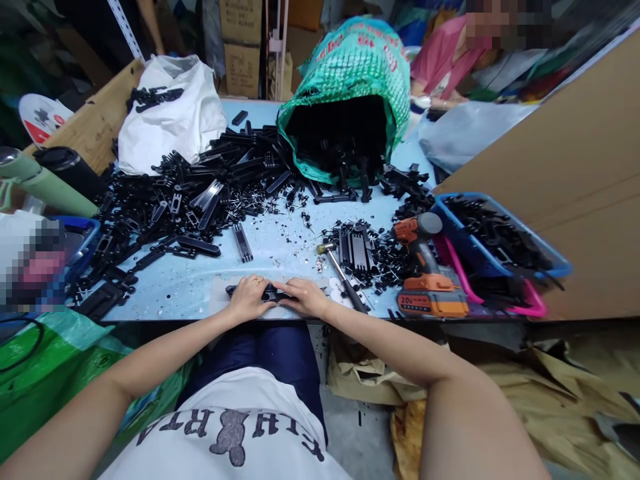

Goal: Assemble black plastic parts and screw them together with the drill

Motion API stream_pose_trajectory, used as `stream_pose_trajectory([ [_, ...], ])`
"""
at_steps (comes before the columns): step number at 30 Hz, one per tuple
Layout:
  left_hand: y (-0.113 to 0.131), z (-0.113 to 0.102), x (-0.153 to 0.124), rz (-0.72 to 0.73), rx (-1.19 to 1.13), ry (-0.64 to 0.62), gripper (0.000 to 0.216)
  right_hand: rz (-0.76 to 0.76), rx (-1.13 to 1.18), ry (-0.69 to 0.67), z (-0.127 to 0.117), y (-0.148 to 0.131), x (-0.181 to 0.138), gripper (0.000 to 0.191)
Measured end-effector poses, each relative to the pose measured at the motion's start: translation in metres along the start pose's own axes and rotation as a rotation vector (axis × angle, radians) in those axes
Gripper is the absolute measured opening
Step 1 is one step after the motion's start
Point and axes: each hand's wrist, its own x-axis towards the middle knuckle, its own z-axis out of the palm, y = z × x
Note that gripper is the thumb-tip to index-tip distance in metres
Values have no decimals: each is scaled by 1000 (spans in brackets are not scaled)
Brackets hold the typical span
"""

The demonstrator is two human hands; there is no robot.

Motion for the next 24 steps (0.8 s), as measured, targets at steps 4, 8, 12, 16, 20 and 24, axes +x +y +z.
stream_pose_trajectory([
  [4, 4, 1, -2, 48, 27, -6, 48, -106, -3, -64, -3, 1, 1, 44],
  [8, 0, -3, -6, 73, 55, 2, 52, -62, -84, -118, -9, -1, 0, 43],
  [12, -14, -11, -11, 83, 145, 3, 46, 161, -276, -160, -16, -8, -1, 49],
  [16, -16, -36, -29, 94, 59, 101, 43, 92, -207, -110, -41, -36, 1, 56],
  [20, 11, -74, -64, 337, -485, 333, 48, -311, 361, 136, -77, -87, 15, 55],
  [24, 34, -86, -93, 241, -841, 446, 51, -295, 726, 434, -81, -124, 39, 41],
])
